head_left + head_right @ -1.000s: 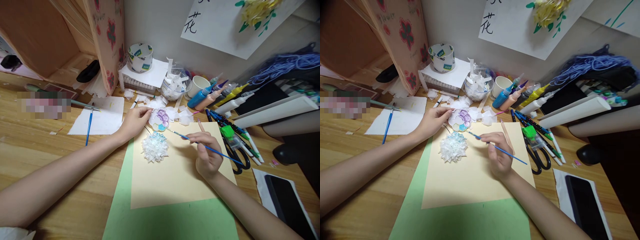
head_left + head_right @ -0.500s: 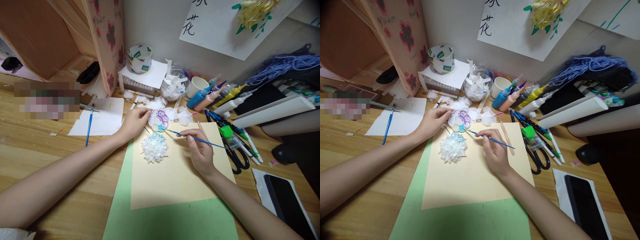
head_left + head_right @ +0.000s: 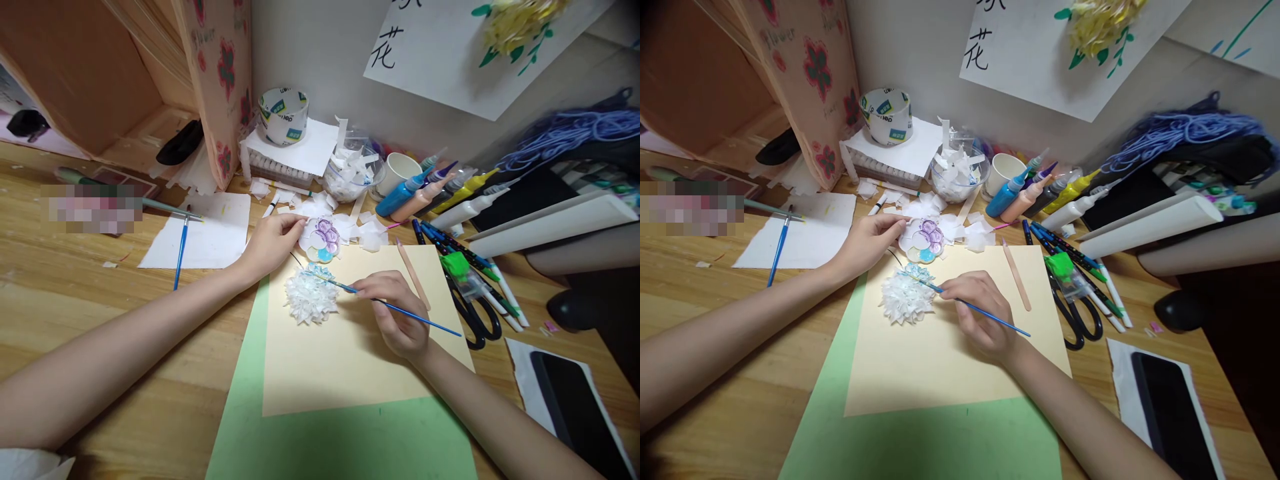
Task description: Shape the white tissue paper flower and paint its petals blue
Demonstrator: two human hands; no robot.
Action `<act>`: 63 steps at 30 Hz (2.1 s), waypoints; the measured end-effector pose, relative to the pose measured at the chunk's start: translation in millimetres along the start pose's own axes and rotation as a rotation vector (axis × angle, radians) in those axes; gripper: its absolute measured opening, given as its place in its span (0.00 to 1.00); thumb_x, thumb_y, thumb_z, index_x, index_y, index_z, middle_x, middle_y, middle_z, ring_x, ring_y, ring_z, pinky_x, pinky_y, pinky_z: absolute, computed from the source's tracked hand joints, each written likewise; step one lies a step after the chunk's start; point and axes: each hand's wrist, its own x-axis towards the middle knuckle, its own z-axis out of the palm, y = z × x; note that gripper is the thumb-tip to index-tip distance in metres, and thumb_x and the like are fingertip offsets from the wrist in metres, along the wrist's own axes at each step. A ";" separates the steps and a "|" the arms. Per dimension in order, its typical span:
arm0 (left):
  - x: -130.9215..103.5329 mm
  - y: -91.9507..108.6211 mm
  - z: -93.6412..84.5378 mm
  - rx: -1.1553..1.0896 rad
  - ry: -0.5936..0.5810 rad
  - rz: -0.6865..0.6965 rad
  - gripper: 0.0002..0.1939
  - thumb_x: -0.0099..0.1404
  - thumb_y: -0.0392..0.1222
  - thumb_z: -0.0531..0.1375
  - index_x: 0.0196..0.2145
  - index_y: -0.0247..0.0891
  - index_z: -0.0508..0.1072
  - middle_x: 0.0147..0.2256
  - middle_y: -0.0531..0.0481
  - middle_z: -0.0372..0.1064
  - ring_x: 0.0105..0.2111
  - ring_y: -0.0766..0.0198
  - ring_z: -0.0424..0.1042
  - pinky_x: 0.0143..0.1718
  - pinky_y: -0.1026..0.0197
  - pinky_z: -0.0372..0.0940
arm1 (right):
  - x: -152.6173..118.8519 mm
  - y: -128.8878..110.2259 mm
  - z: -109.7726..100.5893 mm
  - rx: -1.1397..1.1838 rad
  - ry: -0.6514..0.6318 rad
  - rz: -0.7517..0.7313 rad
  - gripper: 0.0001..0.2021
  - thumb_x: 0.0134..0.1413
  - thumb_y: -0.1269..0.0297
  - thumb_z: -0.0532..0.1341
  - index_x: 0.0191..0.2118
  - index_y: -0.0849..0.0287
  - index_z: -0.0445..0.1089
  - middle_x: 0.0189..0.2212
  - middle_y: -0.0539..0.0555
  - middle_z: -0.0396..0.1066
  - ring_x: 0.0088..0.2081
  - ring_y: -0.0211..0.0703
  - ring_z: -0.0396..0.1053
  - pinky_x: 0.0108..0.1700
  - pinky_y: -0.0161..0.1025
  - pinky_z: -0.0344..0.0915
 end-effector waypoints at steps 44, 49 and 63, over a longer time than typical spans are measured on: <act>-0.5 0.9 -0.2 -0.013 -0.003 0.003 0.17 0.65 0.48 0.55 0.43 0.38 0.79 0.40 0.46 0.78 0.38 0.58 0.74 0.42 0.59 0.68 | -1.9 5.3 2.1 0.051 0.103 0.142 0.10 0.59 0.69 0.52 0.38 0.53 0.71 0.32 0.53 0.75 0.37 0.46 0.70 0.39 0.46 0.65; -0.5 0.9 0.2 -0.015 -0.008 -0.014 0.18 0.65 0.48 0.55 0.44 0.38 0.78 0.42 0.47 0.77 0.39 0.58 0.73 0.42 0.59 0.68 | -2.3 4.3 1.4 0.043 0.107 0.118 0.10 0.59 0.68 0.52 0.37 0.53 0.71 0.32 0.53 0.75 0.37 0.47 0.71 0.38 0.47 0.66; -0.7 2.1 -0.7 0.003 -0.007 -0.009 0.17 0.65 0.48 0.55 0.44 0.38 0.78 0.40 0.47 0.77 0.38 0.59 0.74 0.41 0.59 0.68 | -1.9 12.0 5.0 0.030 0.171 0.406 0.09 0.62 0.64 0.53 0.38 0.54 0.71 0.36 0.53 0.71 0.41 0.45 0.69 0.43 0.44 0.65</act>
